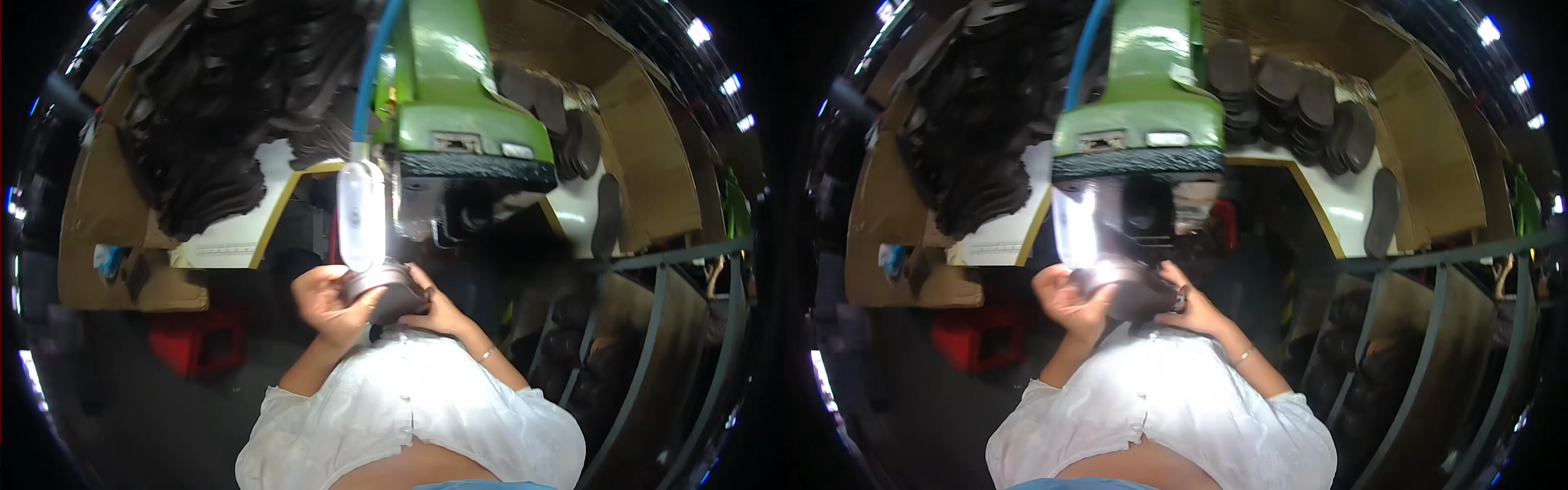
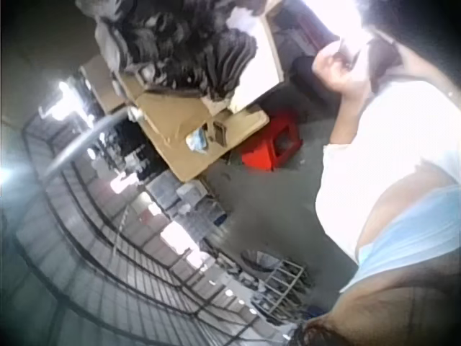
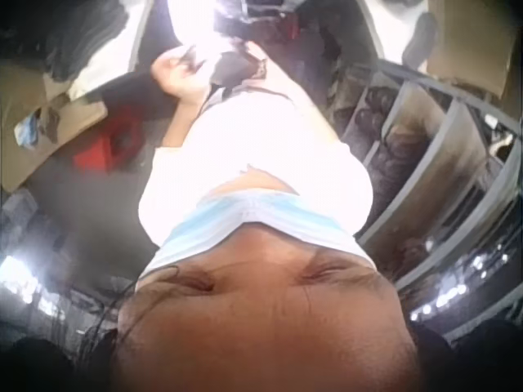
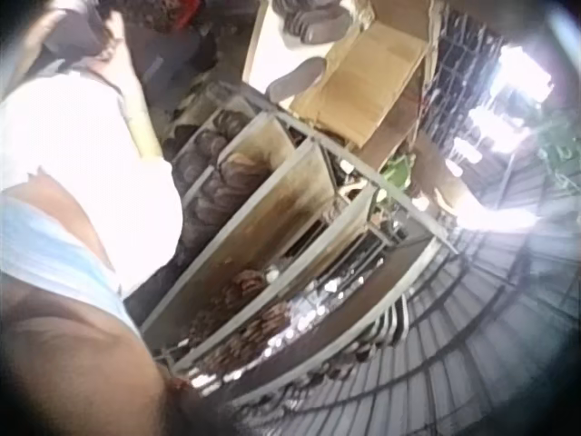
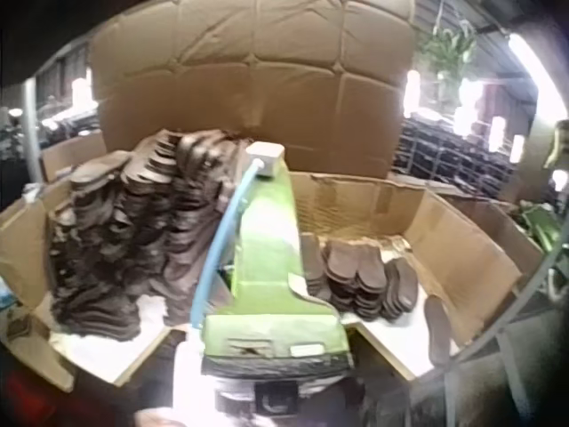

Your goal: The person repeatedly picks up brown shoe soles from a pile and presses them against a rotating grinding wheel on a green machine. They handle the soles one at a time, moving them across the wheel, then place them on a nearby surface before picking up the next sole.

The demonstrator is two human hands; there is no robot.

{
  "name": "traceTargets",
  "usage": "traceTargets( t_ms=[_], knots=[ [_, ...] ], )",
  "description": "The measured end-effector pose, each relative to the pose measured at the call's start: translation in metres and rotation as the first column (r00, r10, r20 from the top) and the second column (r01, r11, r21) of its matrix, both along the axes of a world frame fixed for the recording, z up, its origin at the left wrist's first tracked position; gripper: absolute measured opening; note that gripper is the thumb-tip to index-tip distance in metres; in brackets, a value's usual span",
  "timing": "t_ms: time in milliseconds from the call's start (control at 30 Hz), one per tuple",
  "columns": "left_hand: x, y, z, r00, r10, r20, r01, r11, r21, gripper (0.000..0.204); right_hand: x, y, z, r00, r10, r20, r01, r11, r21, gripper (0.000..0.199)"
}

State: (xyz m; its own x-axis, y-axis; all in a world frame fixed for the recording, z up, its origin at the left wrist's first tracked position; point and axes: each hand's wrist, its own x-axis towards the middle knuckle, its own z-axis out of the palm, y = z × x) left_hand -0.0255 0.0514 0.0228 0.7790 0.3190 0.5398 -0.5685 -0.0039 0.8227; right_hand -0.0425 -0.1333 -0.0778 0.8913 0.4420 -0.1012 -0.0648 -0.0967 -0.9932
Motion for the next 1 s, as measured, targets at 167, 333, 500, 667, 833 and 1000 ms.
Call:
traceTargets(
  t_ms=[167,333,500,667,833,1000],
  knots=[
    [0.013,-0.051,-0.002,0.768,-0.454,-0.452,0.525,0.851,0.036,0.021,-0.013,0.004,-0.041,0.992,0.048,-0.117,-0.032,0.991,0.133,0.043],
    [0.051,-0.049,-0.004,0.563,-0.434,-0.704,0.679,0.728,0.095,0.028,-0.006,0.016,0.008,0.920,0.114,-0.375,-0.071,0.989,0.127,0.036],
    [0.027,-0.035,-0.016,0.620,-0.514,-0.593,0.565,0.817,-0.117,0.021,-0.020,-0.010,-0.003,0.971,0.073,-0.226,-0.082,0.996,-0.028,0.038],
    [0.017,-0.027,-0.023,0.572,-0.586,-0.573,0.506,0.803,-0.315,0.022,-0.017,-0.109,0.012,0.908,0.017,-0.419,-0.051,0.996,-0.071,0.036],
    [0.024,-0.017,-0.020,0.429,-0.644,-0.634,0.575,0.736,-0.358,0.012,0.000,-0.134,0.052,0.755,-0.558,-0.345,0.652,0.578,0.491,0.045],
    [0.023,-0.004,-0.018,0.503,-0.727,-0.467,0.511,0.686,-0.518,0.030,0.023,-0.095,0.071,0.767,-0.601,-0.227,0.602,0.550,0.579,0.049]
  ],
)
